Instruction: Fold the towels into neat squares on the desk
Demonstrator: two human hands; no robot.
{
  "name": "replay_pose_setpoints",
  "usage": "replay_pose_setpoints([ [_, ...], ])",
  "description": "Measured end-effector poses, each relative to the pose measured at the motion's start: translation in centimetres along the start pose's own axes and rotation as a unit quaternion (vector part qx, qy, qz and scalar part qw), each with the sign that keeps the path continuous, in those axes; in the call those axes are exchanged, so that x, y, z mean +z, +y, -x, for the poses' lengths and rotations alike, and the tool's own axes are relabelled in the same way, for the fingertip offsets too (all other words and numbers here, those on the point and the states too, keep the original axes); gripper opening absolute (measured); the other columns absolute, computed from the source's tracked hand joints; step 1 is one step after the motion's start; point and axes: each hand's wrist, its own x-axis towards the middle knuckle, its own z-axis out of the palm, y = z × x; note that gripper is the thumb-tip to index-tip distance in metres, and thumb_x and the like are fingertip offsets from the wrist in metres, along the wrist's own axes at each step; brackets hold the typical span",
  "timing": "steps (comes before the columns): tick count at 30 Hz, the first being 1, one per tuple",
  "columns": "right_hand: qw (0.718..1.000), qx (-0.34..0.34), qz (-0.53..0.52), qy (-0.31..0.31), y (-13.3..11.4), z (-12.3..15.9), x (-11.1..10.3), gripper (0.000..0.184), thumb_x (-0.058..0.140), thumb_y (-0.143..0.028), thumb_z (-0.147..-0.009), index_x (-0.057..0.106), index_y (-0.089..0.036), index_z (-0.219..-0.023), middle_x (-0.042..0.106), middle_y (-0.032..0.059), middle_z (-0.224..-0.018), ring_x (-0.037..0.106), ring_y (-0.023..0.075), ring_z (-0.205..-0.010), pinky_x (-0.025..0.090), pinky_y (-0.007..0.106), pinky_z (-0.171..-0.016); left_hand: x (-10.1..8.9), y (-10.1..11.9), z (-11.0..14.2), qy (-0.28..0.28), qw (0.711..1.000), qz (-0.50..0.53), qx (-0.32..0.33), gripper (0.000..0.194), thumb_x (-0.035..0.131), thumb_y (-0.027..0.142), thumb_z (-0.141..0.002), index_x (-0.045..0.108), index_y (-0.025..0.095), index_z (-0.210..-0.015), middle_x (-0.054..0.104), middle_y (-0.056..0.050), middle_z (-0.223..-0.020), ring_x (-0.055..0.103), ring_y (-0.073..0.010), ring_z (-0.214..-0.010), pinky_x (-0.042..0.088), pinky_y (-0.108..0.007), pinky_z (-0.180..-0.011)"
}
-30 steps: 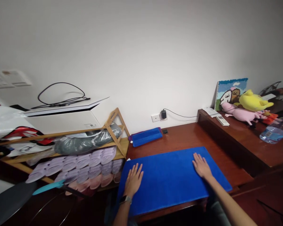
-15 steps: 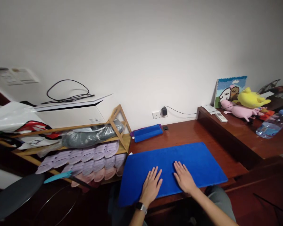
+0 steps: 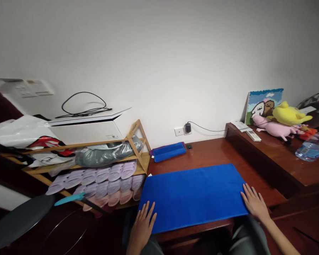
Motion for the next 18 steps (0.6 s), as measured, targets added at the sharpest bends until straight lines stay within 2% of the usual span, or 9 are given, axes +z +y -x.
replay_pose_setpoints([
  [2, 0.999, 0.032, 0.026, -0.006, -0.1, -0.8, -0.5, 0.074, 0.016, -0.051, -0.095, 0.057, -0.021, -0.15, 0.048, 0.011, -0.161, 0.037, 0.0371, -0.152, 0.032, 0.061, -0.121, -0.3, 0.5, -0.9, 0.023, 1.0, 0.005, 0.0, 0.054, 0.036, 0.047, -0.106, 0.048, 0.03, -0.155, 0.045, -0.006, -0.164, 0.042, -0.0268, -0.151, 0.042, -0.051, -0.121],
  [4, 0.999, 0.023, 0.026, -0.012, -2.8, -2.3, -1.3, 0.076, 0.018, -0.053, -0.096, 0.051, -0.014, -0.154, 0.046, 0.0127, -0.161, 0.034, 0.0358, -0.153, 0.028, 0.058, -0.124, -1.0, 1.5, -2.8, 0.044, 0.999, 0.014, 0.02, 0.052, 0.036, 0.045, -0.106, 0.05, 0.029, -0.154, 0.048, -0.005, -0.162, 0.044, -0.026, -0.15, 0.041, -0.05, -0.121],
  [6, 0.999, -0.029, -0.002, -0.021, -7.6, -4.4, -2.2, 0.074, 0.021, -0.052, -0.099, 0.047, -0.012, -0.156, 0.044, 0.0129, -0.163, 0.032, 0.0332, -0.155, 0.023, 0.055, -0.127, -1.7, 3.1, -5.6, 0.049, 0.997, 0.024, 0.053, 0.051, 0.037, 0.044, -0.107, 0.051, 0.029, -0.153, 0.049, -0.005, -0.162, 0.044, -0.0254, -0.15, 0.04, -0.049, -0.123],
  [9, 0.99, -0.107, -0.054, -0.068, -17.0, -7.5, -2.6, 0.067, 0.022, -0.046, -0.103, 0.043, -0.015, -0.159, 0.039, 0.0102, -0.166, 0.027, 0.0283, -0.157, 0.019, 0.051, -0.129, -2.1, 6.6, -10.9, 0.029, 0.995, 0.034, 0.085, 0.05, 0.034, 0.042, -0.108, 0.051, 0.027, -0.153, 0.048, -0.006, -0.162, 0.043, -0.0242, -0.15, 0.037, -0.047, -0.124],
  [11, 0.979, -0.15, -0.083, -0.108, -22.6, -9.0, -2.1, 0.064, 0.024, -0.045, -0.105, 0.038, -0.018, -0.161, 0.033, 0.0071, -0.169, 0.024, 0.0259, -0.158, 0.016, 0.048, -0.129, -1.5, 8.7, -14.3, 0.003, 0.995, 0.036, 0.098, 0.052, 0.033, 0.042, -0.109, 0.048, 0.026, -0.155, 0.045, -0.007, -0.164, 0.04, -0.0236, -0.152, 0.035, -0.046, -0.125],
  [13, 0.969, -0.177, -0.1, -0.142, -26.1, -10.1, -1.2, 0.063, 0.025, -0.046, -0.106, 0.035, -0.022, -0.163, 0.031, 0.0044, -0.17, 0.022, 0.0245, -0.159, 0.016, 0.046, -0.129, -0.4, 9.6, -16.9, -0.026, 0.994, 0.035, 0.102, 0.052, 0.033, 0.043, -0.109, 0.046, 0.028, -0.156, 0.043, -0.007, -0.165, 0.037, -0.0238, -0.153, 0.032, -0.047, -0.126],
  [15, 0.965, -0.185, -0.1, -0.157, -26.8, -10.9, -0.3, 0.063, 0.026, -0.05, -0.106, 0.034, -0.027, -0.163, 0.03, 0.0006, -0.17, 0.022, 0.0228, -0.159, 0.015, 0.043, -0.129, 0.9, 8.6, -18.3, -0.045, 0.995, 0.027, 0.083, 0.052, 0.034, 0.046, -0.108, 0.045, 0.031, -0.157, 0.041, -0.007, -0.166, 0.035, -0.0252, -0.154, 0.031, -0.05, -0.126],
  [16, 0.966, -0.182, -0.095, -0.159, -26.0, -11.3, 0.0, 0.063, 0.027, -0.052, -0.105, 0.034, -0.029, -0.163, 0.03, -0.0008, -0.17, 0.022, 0.0223, -0.158, 0.015, 0.042, -0.129, 1.5, 7.4, -18.6, -0.049, 0.996, 0.019, 0.066, 0.052, 0.035, 0.047, -0.108, 0.044, 0.033, -0.157, 0.04, -0.006, -0.167, 0.035, -0.0261, -0.155, 0.03, -0.051, -0.126],
  [18, 0.972, -0.158, -0.08, -0.155, -22.3, -12.3, 0.4, 0.065, 0.027, -0.053, -0.104, 0.034, -0.028, -0.163, 0.029, 0.0004, -0.17, 0.022, 0.0238, -0.158, 0.014, 0.045, -0.129, 2.4, 4.2, -18.6, -0.048, 0.999, -0.001, 0.023, 0.054, 0.036, 0.05, -0.107, 0.042, 0.034, -0.158, 0.038, -0.007, -0.168, 0.033, -0.0281, -0.155, 0.029, -0.054, -0.126],
])
